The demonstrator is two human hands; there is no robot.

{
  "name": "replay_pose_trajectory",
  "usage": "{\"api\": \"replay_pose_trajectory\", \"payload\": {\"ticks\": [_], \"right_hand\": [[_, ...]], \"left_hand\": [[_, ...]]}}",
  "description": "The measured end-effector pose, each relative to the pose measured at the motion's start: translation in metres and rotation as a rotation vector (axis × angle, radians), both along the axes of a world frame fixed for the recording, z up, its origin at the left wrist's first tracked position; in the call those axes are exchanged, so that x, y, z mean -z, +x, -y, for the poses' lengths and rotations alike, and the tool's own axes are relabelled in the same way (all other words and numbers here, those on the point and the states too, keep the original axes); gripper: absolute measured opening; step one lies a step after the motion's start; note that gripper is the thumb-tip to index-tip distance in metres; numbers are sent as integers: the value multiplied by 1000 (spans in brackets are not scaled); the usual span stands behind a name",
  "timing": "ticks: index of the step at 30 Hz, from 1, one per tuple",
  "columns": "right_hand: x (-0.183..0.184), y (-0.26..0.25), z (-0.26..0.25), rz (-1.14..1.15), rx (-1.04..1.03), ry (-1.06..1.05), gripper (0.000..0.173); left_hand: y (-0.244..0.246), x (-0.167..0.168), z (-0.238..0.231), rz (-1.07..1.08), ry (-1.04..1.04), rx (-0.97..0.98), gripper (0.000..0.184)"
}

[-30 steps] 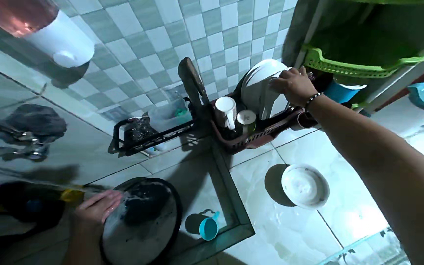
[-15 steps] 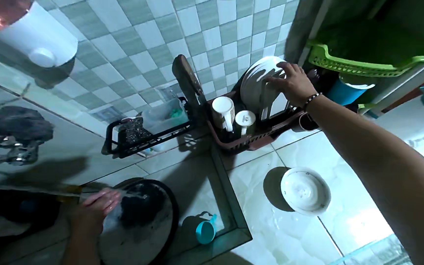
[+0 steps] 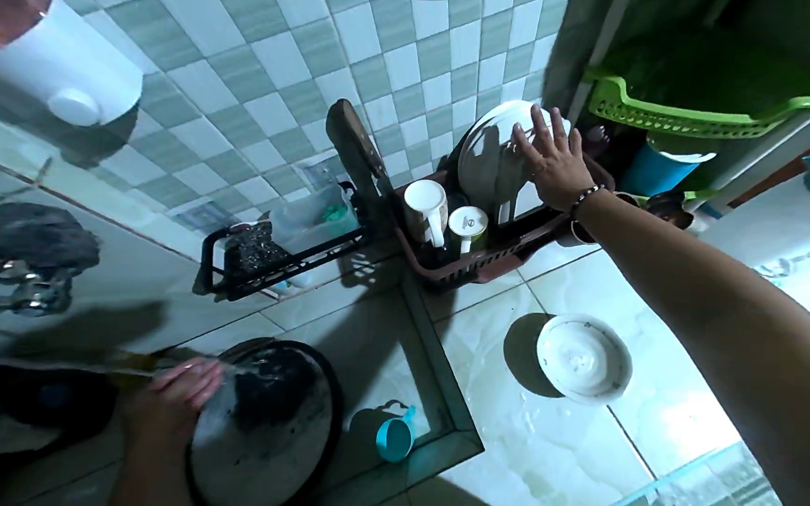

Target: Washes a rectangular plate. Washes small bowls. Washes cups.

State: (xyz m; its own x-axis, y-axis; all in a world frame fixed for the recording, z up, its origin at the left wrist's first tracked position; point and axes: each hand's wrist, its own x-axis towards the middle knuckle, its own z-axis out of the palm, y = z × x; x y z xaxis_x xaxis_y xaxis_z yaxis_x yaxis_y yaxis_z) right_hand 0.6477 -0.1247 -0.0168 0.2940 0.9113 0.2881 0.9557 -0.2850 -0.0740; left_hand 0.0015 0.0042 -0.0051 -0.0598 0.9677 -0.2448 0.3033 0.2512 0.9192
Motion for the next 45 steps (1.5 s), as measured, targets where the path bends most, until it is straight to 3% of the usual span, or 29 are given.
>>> {"api": "replay_pose_trajectory", "payload": {"ticks": [3, 6, 9, 10, 11, 13, 15, 18, 20, 22, 29, 35, 38, 42, 45], "right_hand": [[-12, -7, 8, -49, 13, 34, 103], [-33, -38, 37, -160, -25, 141, 92], [-44, -79, 101, -302, -25, 95, 44], [-43, -88, 127, -359, 28, -12, 30], [-38, -94, 154, -418, 104, -169, 27], [-12, -96, 203, -486, 297, -448, 36], [25, -96, 245, -558, 491, -518, 48], [69, -103, 279, -827, 671, -419, 64], [86, -116, 284, -991, 738, -282, 60], [99, -126, 286, -965, 776, -207, 52], [100, -156, 291, -1192, 791, 14, 52], [56, -229, 248, -1313, 647, 200, 48], [32, -301, 186, -1421, 507, 159, 48], [38, -411, 87, -1593, 267, 75, 43], [48, -490, 21, -1696, 163, 22, 41]], "left_hand": [[1, -2, -1, 12, 8, -4, 30], [3, -5, -1, 71, -2, -33, 34], [-7, 1, -10, 99, -15, -3, 32], [-10, 4, -13, 97, -25, 1, 32], [-13, 7, -14, 95, -35, 13, 32], [-15, 8, -13, 98, -44, 28, 31], [-15, 7, -9, 98, -48, 35, 28], [-14, 3, -3, 91, -53, 28, 28], [-16, 1, -2, 96, -39, 35, 25], [-21, 2, -5, 91, -45, 46, 26], [-28, -10, -5, 168, -38, 35, 26], [-43, -15, -18, 268, -59, 85, 29], [-50, -15, -24, 317, -73, 121, 28], [-48, -18, -24, 343, -72, 187, 27], [-46, -19, -17, 117, 61, 389, 26]]}}
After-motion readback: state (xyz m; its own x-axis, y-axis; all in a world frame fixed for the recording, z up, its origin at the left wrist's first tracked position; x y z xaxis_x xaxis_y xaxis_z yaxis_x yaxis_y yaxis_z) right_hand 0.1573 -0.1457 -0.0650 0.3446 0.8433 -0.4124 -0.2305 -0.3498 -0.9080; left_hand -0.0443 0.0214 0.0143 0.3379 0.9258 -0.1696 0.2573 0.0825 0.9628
